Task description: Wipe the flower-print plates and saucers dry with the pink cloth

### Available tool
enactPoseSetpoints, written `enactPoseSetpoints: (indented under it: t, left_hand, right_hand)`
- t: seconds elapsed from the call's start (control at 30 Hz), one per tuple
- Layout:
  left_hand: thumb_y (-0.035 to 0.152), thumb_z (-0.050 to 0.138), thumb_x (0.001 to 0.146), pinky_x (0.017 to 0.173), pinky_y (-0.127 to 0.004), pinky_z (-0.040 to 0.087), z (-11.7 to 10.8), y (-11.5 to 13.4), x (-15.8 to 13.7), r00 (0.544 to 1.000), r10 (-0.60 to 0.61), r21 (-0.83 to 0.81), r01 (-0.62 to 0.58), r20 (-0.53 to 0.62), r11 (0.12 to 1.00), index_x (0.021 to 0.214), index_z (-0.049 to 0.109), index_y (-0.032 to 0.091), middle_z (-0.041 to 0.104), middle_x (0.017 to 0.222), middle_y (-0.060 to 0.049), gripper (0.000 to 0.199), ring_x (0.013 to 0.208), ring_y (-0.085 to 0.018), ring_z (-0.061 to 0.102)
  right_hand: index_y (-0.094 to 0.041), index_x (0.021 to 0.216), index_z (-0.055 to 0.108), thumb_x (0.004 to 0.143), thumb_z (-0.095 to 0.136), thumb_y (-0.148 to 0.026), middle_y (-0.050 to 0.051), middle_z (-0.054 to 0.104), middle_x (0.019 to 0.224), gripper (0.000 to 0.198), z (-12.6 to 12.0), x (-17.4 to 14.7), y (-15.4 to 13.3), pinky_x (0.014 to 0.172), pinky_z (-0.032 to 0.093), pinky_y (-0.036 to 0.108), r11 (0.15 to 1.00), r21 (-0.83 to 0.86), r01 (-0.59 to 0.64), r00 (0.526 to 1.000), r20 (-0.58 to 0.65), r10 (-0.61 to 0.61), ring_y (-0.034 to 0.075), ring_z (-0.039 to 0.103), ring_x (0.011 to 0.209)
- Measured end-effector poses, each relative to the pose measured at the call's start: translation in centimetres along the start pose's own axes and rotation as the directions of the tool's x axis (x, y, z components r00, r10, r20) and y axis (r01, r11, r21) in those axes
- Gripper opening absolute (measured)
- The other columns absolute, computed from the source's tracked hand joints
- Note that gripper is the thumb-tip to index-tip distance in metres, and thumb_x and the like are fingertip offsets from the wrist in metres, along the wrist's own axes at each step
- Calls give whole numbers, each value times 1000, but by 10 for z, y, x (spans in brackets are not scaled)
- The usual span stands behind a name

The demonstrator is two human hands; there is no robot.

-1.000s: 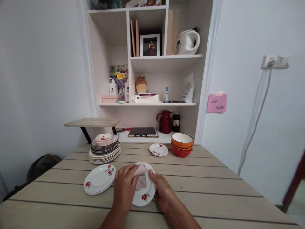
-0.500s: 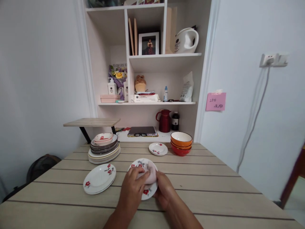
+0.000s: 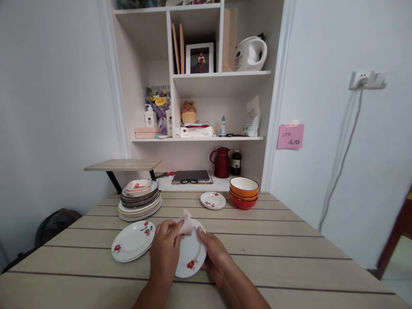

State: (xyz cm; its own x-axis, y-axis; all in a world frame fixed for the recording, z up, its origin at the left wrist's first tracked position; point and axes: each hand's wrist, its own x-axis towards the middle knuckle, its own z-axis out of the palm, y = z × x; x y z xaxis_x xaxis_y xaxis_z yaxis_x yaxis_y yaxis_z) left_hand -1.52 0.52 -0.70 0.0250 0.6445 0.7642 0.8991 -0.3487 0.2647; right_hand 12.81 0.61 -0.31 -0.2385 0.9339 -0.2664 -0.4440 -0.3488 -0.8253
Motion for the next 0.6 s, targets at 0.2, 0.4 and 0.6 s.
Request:
enactPoseSetpoints:
  t: [0.2,0.4,0.6]
  left_hand:
    - [7,55,82,83,-36,52,4,23,-5,937,344,-219,-322,67,921,114,66,33,62,106,-4,42,98,-19,56]
    - [3,53,81,79,-33,52,5,16,-5,982,177,-135,-166,70,977,111,67,30,64,104,-5,42,96,-20,58]
    - [5,54,81,78,-37,49,-2,0,1,995,-28,3,28,93,1000,108,69,26,65,99,-6,37,90,-21,58]
  right_hand:
    - [-11,97,67,83,61,-37,10,74,82,30,-18,6,-17,61,52,29,989,134,68,995,-84,-57,19,67,66]
    - [-12,105,63,85,61,-42,10,74,83,36,-20,4,-19,61,53,34,992,110,53,995,-94,-43,21,67,66]
    - [-10,97,66,82,63,-46,11,73,78,40,0,-1,0,55,51,30,1000,-6,-16,1000,-9,16,19,65,61]
